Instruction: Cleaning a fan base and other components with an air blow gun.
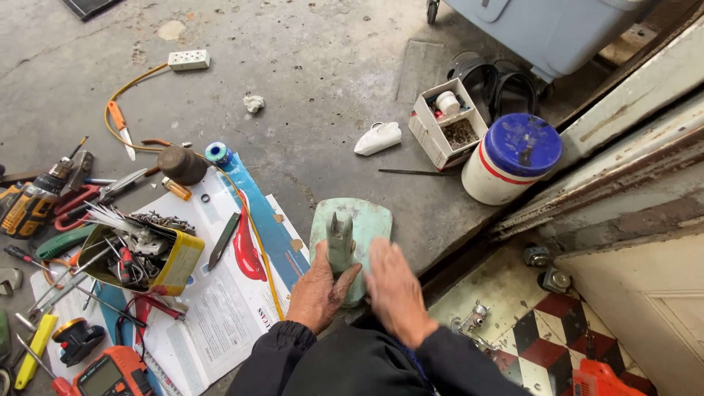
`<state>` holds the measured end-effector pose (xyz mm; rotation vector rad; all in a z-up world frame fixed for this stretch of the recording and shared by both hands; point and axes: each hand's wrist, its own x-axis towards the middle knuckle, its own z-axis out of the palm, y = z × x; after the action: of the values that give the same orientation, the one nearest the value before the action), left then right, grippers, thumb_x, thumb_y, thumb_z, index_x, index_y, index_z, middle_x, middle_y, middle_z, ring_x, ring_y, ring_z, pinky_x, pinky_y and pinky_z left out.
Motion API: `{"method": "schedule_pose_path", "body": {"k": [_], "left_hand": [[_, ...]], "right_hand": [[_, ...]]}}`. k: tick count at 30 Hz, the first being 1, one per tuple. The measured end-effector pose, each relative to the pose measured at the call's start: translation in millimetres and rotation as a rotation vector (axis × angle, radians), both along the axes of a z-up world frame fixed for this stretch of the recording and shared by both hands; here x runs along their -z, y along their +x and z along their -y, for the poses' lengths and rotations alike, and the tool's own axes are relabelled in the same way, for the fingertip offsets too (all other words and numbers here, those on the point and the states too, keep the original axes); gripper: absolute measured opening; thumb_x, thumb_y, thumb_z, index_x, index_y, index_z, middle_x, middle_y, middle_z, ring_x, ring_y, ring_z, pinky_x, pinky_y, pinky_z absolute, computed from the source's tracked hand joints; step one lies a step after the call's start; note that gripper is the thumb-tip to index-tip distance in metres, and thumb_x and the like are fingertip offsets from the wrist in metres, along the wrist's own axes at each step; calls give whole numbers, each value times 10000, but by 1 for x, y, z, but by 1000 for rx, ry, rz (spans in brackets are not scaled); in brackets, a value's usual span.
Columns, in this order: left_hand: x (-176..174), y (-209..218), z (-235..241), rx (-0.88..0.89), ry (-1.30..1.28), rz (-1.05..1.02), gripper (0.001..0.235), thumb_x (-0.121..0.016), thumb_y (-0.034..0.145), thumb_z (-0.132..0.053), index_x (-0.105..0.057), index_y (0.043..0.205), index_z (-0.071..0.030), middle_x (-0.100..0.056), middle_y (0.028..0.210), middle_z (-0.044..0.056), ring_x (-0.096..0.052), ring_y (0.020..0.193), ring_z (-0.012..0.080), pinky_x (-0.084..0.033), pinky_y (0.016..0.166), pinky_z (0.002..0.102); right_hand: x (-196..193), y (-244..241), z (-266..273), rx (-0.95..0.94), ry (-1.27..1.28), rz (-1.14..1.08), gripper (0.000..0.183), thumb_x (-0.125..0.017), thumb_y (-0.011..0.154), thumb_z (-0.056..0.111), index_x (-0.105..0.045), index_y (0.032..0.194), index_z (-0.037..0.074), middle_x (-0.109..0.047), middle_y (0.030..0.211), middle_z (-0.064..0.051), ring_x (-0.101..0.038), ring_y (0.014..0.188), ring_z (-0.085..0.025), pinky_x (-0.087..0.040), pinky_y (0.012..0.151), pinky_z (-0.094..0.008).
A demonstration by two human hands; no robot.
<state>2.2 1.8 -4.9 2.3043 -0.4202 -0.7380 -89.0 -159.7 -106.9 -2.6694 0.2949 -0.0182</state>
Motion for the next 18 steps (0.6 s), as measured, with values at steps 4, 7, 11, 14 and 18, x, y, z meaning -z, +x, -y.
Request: {"method": "schedule_pose_path", "body": {"k": [4, 7, 11, 14, 18], "left_hand": [[9, 4, 1, 32, 72, -45, 872, -567, 1040, -652, -225, 1678, -166, -662, 1176, 188, -583, 966, 529, -438, 782, 525], [-1, 1, 0, 21, 46, -39, 856, -576, 1025, -655, -255, 1655, -174, -690, 1378, 180, -656, 1121, 536, -501, 837, 541], [6, 1, -1, 23, 37, -3, 532, -619, 1071, -594, -404, 1374, -213, -667, 985, 150, -613, 868, 515, -445, 729, 490], [-4, 1, 1, 28, 57, -78, 920, -601, 1062, -599, -148, 1738, -169, -578, 921, 153, -496, 784, 436, -367, 721, 493], [0, 0, 0, 26, -64, 28, 490, -631, 1068, -538, -409, 1381, -233, -729, 1088, 124, -698, 882, 462, -494, 716, 501]], "right_hand": [[14, -17, -6, -140, -184, 290, 602, -425, 1179, 286, -310, 1717, 43, -328, 1789, -148, -327, 1672, -294, -245, 1398, -456], [23, 15, 8, -70, -95, 274, 575, -393, 1183, 297, -387, 1685, 19, -416, 1746, -195, -365, 1654, -328, -220, 1379, -486], [12, -3, -8, -28, -17, 78, 645, -222, 1192, 347, -169, 1746, 21, -166, 1835, -194, -165, 1719, -306, -78, 1382, -459], [28, -25, -11, -81, -196, 298, 593, -440, 1193, 323, -321, 1720, 79, -321, 1788, -102, -306, 1663, -289, -209, 1440, -465], [5, 7, 0, -37, -50, 245, 577, -379, 1199, 318, -417, 1665, -19, -445, 1722, -232, -364, 1640, -349, -200, 1377, -499]]}}
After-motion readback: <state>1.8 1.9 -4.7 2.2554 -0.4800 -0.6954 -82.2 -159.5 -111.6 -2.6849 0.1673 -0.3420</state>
